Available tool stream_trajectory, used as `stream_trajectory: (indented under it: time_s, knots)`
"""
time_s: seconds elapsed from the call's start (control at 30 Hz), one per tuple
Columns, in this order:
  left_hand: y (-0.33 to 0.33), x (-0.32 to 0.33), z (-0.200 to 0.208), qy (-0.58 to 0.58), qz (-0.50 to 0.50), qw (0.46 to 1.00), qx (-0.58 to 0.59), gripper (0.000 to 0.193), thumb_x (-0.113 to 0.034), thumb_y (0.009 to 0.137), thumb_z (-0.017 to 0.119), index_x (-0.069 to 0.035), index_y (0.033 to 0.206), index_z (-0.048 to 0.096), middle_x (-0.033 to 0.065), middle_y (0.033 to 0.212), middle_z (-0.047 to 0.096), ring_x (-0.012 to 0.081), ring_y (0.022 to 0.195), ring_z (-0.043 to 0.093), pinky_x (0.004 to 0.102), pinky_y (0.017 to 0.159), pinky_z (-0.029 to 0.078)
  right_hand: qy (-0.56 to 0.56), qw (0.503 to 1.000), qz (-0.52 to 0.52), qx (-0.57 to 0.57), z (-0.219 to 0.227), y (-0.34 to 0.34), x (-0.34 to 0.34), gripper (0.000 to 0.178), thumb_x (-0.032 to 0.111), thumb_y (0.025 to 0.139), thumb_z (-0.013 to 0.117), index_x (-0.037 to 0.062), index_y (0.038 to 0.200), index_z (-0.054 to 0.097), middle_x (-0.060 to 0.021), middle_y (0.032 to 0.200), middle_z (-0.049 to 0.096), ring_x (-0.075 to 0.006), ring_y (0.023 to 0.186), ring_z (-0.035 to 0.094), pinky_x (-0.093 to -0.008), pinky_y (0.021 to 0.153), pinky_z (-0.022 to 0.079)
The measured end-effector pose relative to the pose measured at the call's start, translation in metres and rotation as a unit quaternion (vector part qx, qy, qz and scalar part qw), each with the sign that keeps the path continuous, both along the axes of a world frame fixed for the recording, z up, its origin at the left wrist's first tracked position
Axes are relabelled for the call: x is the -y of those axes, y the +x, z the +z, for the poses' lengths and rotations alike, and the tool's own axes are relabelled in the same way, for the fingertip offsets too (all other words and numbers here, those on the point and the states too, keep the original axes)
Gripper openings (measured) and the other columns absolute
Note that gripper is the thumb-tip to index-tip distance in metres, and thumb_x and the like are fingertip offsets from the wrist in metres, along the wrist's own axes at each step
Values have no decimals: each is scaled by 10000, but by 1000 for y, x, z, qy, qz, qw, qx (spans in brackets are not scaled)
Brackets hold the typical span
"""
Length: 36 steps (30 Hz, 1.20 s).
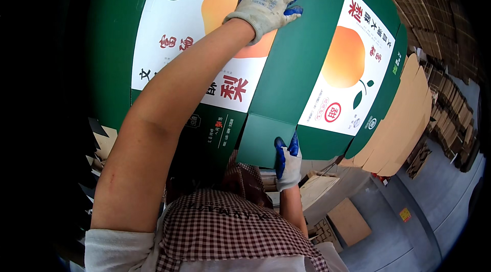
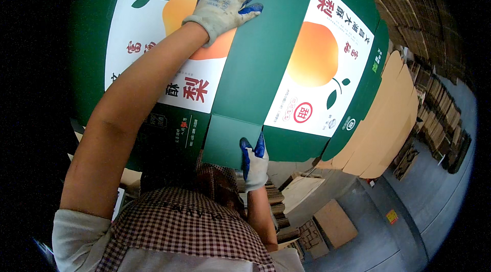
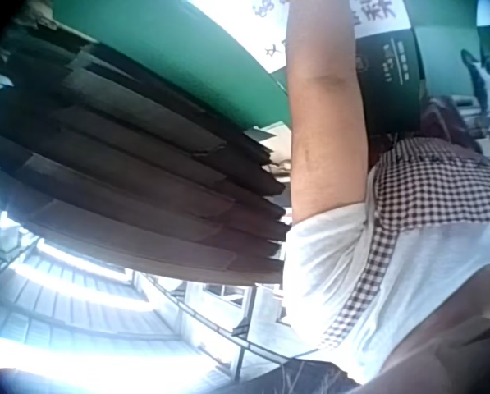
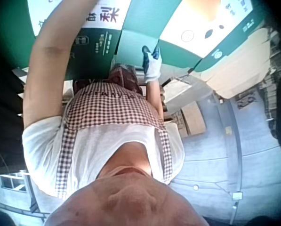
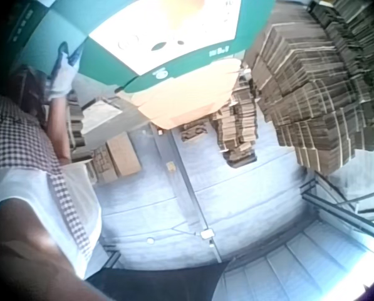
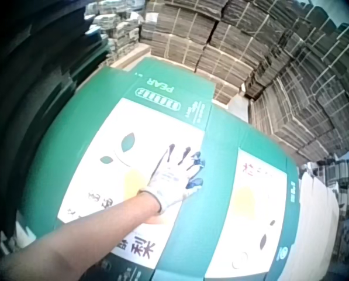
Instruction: The person assembles flat cardboard boxes by folding and tucking the flaps into place. They repeatedly pick up flat sheets, fold the sides, and secure the flaps to form finished boxes, stacking them on a table.
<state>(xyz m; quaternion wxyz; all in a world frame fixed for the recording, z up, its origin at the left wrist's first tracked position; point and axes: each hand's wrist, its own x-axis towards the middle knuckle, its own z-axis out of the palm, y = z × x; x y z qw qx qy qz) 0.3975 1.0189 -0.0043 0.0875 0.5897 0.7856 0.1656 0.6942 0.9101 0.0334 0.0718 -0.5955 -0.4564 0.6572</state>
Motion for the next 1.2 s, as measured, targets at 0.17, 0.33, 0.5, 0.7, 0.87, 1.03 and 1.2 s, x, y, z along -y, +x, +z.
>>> stream_trajectory:
  time_s: [0.17, 0.33, 0.5, 0.7, 0.87, 1.03, 1.2]
  knots:
    - [1, -1, 2, -8, 6, 1000, -6, 536, -464, 831, 400, -138, 1257, 423, 82, 1379, 300, 267, 1298, 194, 481, 1047, 98, 1, 999, -33, -10, -1, 1, 5, 455, 55, 827, 541, -44, 1244, 385, -79, 1120, 510, -136, 962, 471, -245, 850, 381]
    - [0, -3, 1, -19, 1, 1000, -13, 533, -455, 836, 393, -139, 1264, 414, 81, 1381, 297, 263, 1298, 195, 481, 1046, 102, 1, 1000, -26, -3, -5, 5, 5, 467, 52, 830, 538, -42, 1256, 370, -80, 1139, 498, -136, 972, 470, -243, 853, 381]
    - [1, -4, -2, -7, 1, 1000, -20, 540, -450, 835, 394, -139, 1276, 400, 80, 1380, 300, 256, 1299, 195, 482, 1047, 100, -5, 1000, -20, -3, -11, 14, 7, 493, 0, 819, 497, -41, 1282, 331, -96, 1188, 464, -158, 1014, 468, -260, 894, 372]
    - [1, -4, 1, -25, -3, 1000, -10, 532, -447, 831, 401, -139, 1265, 413, 79, 1376, 307, 257, 1296, 201, 487, 1046, 101, 9, 1000, -18, 8, -2, 1, 8, 545, -79, 777, 439, -43, 1302, 298, -112, 1241, 419, -177, 1093, 436, -271, 943, 339]
    - [3, -2, -11, 38, 14, 999, -19, 494, -425, 826, 414, -138, 1226, 457, 81, 1348, 349, 268, 1277, 237, 483, 1038, 133, 24, 999, -29, -3, -8, 3, 9, 531, -91, 780, 475, -42, 1288, 327, -107, 1185, 464, -163, 1036, 469, -260, 900, 370]
    - [-11, 19, -13, -79, 45, 987, -136, 494, -459, 856, 399, -207, 1280, 405, -7, 1343, 366, 165, 1286, 240, 412, 1060, 108, 24, 999, -33, 0, -8, 2, 8, 518, -89, 775, 483, -45, 1273, 351, -113, 1179, 476, -168, 1038, 477, -265, 900, 377]
    - [14, 54, -2, -90, -2, 989, -117, 483, -416, 857, 421, -173, 1274, 408, 28, 1338, 362, 187, 1286, 234, 435, 1066, 95, 55, 997, -43, -24, -23, 8, 12, 493, -39, 786, 534, -55, 1253, 375, -96, 1155, 499, -152, 1008, 491, -258, 885, 390]
